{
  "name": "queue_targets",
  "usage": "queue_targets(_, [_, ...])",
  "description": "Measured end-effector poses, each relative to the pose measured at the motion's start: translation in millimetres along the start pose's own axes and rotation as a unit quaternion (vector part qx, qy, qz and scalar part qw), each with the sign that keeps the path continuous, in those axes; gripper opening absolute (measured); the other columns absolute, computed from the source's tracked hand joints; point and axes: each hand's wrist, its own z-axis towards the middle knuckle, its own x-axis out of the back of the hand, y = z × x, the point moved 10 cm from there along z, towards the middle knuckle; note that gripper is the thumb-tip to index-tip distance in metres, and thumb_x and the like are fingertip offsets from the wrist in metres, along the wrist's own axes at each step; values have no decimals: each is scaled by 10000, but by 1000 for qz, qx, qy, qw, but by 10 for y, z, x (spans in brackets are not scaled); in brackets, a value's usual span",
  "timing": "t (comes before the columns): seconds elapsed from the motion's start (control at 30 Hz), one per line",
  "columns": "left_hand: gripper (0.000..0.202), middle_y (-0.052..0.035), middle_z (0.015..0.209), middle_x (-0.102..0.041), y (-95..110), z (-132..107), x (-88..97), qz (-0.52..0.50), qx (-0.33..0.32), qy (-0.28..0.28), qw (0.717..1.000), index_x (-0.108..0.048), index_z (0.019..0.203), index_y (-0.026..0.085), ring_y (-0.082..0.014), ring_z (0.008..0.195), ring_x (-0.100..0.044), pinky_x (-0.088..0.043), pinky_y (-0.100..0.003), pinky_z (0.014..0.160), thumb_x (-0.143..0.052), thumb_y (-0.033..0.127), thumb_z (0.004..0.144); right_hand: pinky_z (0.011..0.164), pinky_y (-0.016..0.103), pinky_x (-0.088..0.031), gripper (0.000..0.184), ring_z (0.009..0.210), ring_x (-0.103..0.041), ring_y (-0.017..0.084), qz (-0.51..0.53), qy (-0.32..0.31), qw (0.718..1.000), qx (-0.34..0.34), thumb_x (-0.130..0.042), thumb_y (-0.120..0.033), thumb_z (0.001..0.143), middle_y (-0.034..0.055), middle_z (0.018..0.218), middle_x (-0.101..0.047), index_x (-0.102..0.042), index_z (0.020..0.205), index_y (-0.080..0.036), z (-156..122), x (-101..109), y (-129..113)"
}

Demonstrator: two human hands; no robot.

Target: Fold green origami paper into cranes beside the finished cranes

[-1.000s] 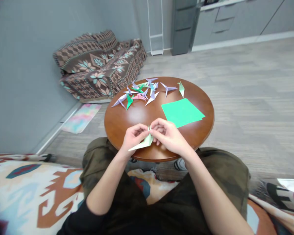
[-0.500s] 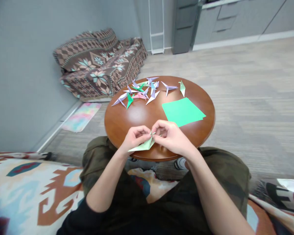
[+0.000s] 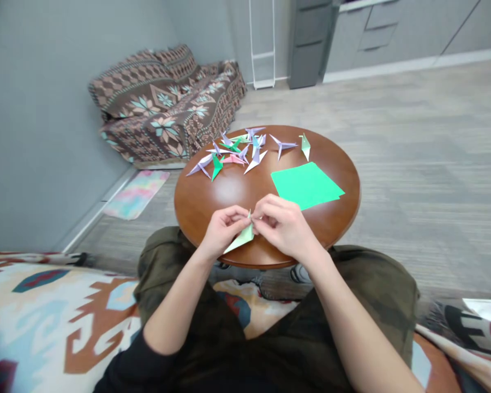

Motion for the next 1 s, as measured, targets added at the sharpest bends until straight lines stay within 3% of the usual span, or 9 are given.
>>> queue_targets(0.1, [366, -19, 678, -733, 28, 7, 54, -8, -17, 28, 999, -713, 864, 140, -130, 565, -685, -519, -208, 553, -904, 429, 746, 550, 257, -531, 97, 722, -698, 155, -19, 8, 1000, 16, -681, -123, 929, 73, 951, -740, -748, 899, -186, -9, 2, -21])
queue_targets(0.2, [369, 16, 614, -681, 21, 9, 118, -10, -24, 46, 999, -709, 893, 149, -75, 418, -546, -406, -172, 401, -881, 452, 771, 703, 307, -601, 132, 876, -746, 201, -53, 23, 997, 41, -671, -149, 951, 99, 1046, -764, -781, 1005, -195, -26, -16, -60])
queue_targets(0.3, [370, 35, 587, -648, 15, 8, 176, -17, -34, 60, 997, -700, 920, 160, -56, 371, -459, -343, -167, 350, -867, 462, 787, 821, 356, -617, 213, 949, -755, 216, -80, 22, 995, 57, -636, -158, 977, 132, 1172, -750, -783, 1126, -198, -38, -81, -84])
queue_targets(0.43, [336, 24, 649, -679, 71, 2, 179, -12, -63, 69, 996, -701, 913, 171, -69, 452, -533, -430, -179, 452, -854, 451, 806, 804, 361, -619, 192, 948, -751, 222, -47, 48, 997, 45, -639, -157, 974, 126, 1140, -752, -789, 1086, -203, -27, -64, -89])
queue_targets(0.53, [328, -5, 745, -727, 137, -4, 136, 20, -86, 72, 994, -715, 875, 169, -117, 634, -660, -534, -220, 638, -869, 445, 788, 672, 329, -608, 110, 854, -731, 210, 22, 94, 995, -16, -672, -176, 963, 91, 1000, -745, -778, 961, -207, -24, 33, 10])
queue_targets(0.63, [300, -21, 802, -749, 193, -12, 95, 44, -105, 67, 991, -728, 863, 168, -143, 739, -699, -558, -250, 747, -866, 424, 794, 587, 308, -588, 68, 786, -705, 193, 79, 98, 989, -74, -695, -209, 956, 73, 966, -715, -756, 927, -211, -35, 37, 127])
queue_targets(0.83, [296, -20, 802, -732, 230, -40, 68, 81, -117, 59, 988, -726, 868, 165, -138, 731, -669, -536, -240, 722, -841, 433, 816, 570, 281, -561, 38, 836, -692, 196, 60, 80, 992, -71, -720, -216, 933, 67, 945, -708, -732, 897, -213, -21, 27, 125])
queue_targets(1.0, [323, -29, 817, -725, 230, -61, 71, 116, -106, 70, 985, -718, 890, 170, -155, 760, -667, -532, -249, 729, -819, 471, 829, 503, 261, -493, 74, 671, -618, 139, 6, 60, 997, -52, -690, -199, 944, 56, 920, -683, -684, 871, -209, 0, 3, 46])
